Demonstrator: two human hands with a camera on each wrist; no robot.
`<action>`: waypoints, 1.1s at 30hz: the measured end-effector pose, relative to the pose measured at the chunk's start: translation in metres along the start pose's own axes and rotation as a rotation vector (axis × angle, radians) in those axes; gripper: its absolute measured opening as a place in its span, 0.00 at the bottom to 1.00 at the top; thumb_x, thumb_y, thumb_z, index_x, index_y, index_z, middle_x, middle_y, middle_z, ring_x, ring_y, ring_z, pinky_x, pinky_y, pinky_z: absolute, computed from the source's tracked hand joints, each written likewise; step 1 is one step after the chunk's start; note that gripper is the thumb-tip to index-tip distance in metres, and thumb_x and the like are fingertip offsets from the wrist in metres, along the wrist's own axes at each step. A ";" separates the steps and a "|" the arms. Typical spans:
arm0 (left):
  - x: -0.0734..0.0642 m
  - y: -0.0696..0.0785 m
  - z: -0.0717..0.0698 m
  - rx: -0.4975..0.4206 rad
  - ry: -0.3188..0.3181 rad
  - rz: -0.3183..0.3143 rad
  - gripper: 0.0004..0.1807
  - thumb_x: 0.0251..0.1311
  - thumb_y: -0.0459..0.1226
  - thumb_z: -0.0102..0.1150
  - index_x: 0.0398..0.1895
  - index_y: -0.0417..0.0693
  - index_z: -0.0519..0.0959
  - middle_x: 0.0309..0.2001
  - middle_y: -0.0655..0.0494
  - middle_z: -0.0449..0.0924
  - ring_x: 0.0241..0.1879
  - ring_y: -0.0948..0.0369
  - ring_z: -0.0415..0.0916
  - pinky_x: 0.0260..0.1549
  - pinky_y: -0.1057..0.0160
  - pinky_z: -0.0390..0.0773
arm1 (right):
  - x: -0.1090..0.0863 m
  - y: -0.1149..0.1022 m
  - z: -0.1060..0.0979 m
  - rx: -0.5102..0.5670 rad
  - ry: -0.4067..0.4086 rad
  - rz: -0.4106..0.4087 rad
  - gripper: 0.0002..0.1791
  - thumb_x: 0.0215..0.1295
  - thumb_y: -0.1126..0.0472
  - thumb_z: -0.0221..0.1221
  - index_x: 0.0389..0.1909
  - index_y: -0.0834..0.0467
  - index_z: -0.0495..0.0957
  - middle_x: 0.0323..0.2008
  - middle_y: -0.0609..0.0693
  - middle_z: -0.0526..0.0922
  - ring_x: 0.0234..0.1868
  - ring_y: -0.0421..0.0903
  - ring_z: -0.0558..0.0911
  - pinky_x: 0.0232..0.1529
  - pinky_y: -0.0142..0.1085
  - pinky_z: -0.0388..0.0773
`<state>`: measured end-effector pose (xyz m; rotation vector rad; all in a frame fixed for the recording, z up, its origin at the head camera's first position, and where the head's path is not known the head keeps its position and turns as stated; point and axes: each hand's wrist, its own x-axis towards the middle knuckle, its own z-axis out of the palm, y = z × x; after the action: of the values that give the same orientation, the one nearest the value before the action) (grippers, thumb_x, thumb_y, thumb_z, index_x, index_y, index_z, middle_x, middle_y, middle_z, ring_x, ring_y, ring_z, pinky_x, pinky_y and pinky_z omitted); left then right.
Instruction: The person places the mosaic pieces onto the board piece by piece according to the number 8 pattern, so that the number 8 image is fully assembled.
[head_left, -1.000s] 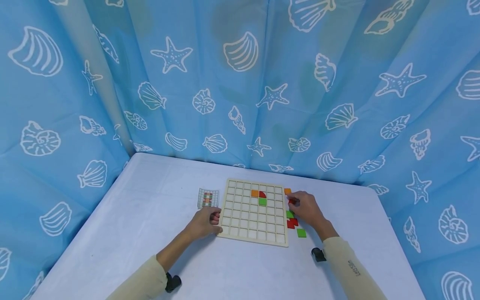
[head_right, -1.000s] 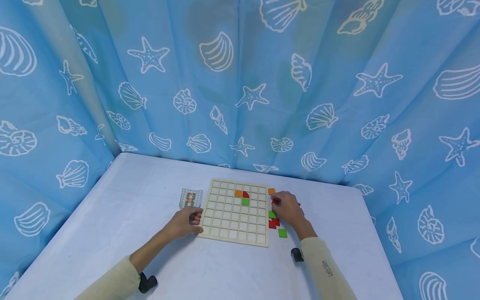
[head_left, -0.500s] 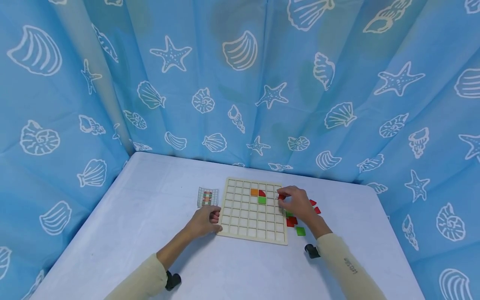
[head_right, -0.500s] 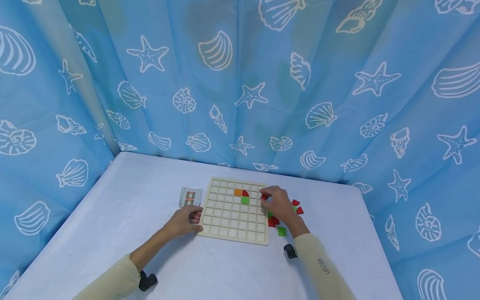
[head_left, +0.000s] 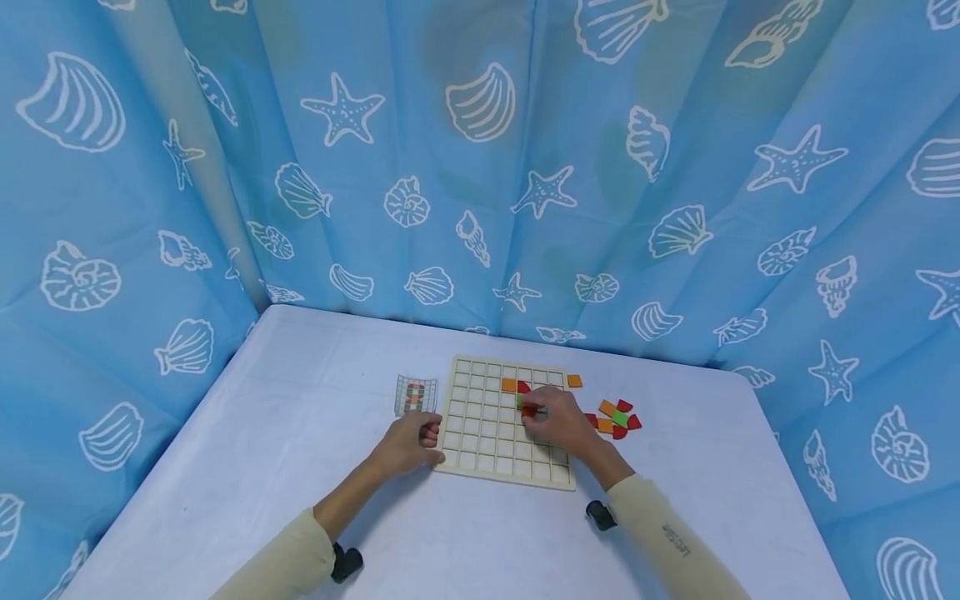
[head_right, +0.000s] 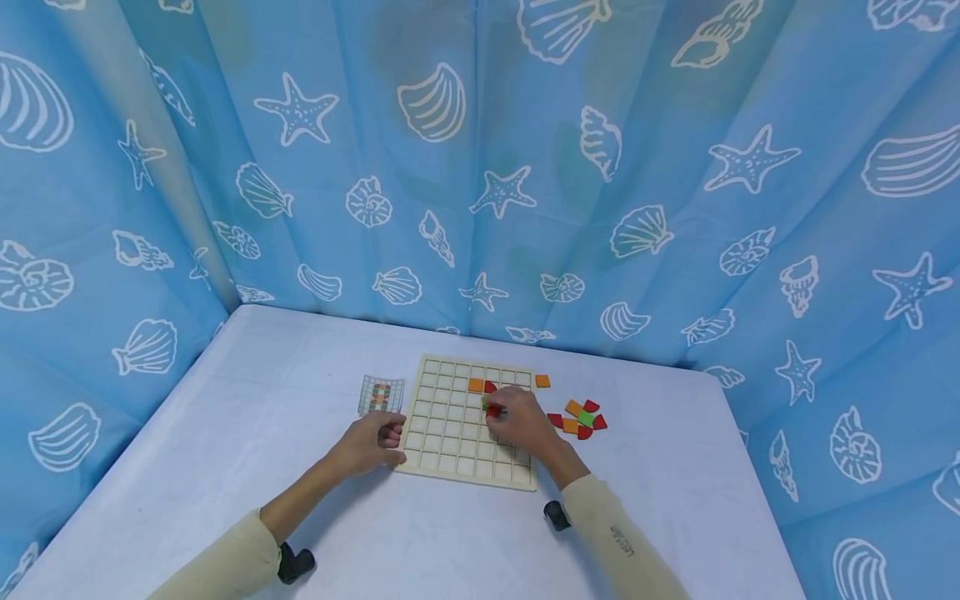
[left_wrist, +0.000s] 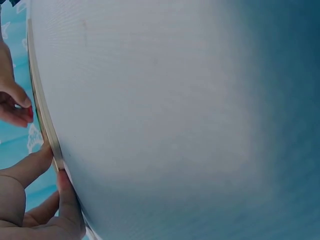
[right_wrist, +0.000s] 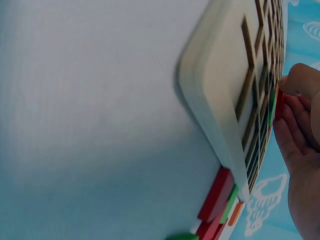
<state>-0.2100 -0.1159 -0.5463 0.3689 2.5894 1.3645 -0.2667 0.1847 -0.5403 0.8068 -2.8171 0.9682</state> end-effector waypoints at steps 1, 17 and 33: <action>0.000 0.000 0.000 0.000 -0.002 0.000 0.35 0.47 0.27 0.73 0.60 0.28 0.71 0.39 0.53 0.75 0.39 0.60 0.75 0.39 0.65 0.79 | 0.001 -0.001 0.002 -0.007 -0.004 -0.004 0.20 0.56 0.63 0.70 0.51 0.58 0.84 0.45 0.47 0.83 0.47 0.45 0.77 0.48 0.40 0.81; -0.001 0.003 -0.001 0.002 -0.008 -0.010 0.35 0.46 0.27 0.73 0.60 0.28 0.71 0.39 0.53 0.75 0.39 0.60 0.75 0.39 0.66 0.79 | 0.002 -0.007 0.005 -0.072 -0.049 0.008 0.18 0.59 0.61 0.68 0.52 0.55 0.84 0.45 0.45 0.84 0.48 0.43 0.77 0.51 0.39 0.79; -0.001 0.002 -0.001 -0.014 0.006 0.010 0.34 0.46 0.26 0.73 0.59 0.27 0.71 0.39 0.51 0.75 0.39 0.59 0.75 0.39 0.65 0.80 | 0.005 -0.002 0.009 -0.126 -0.003 -0.058 0.16 0.60 0.62 0.68 0.50 0.55 0.85 0.45 0.46 0.85 0.50 0.45 0.78 0.55 0.42 0.77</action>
<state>-0.2091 -0.1159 -0.5442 0.3771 2.5846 1.3884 -0.2696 0.1762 -0.5452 0.8702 -2.8064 0.7728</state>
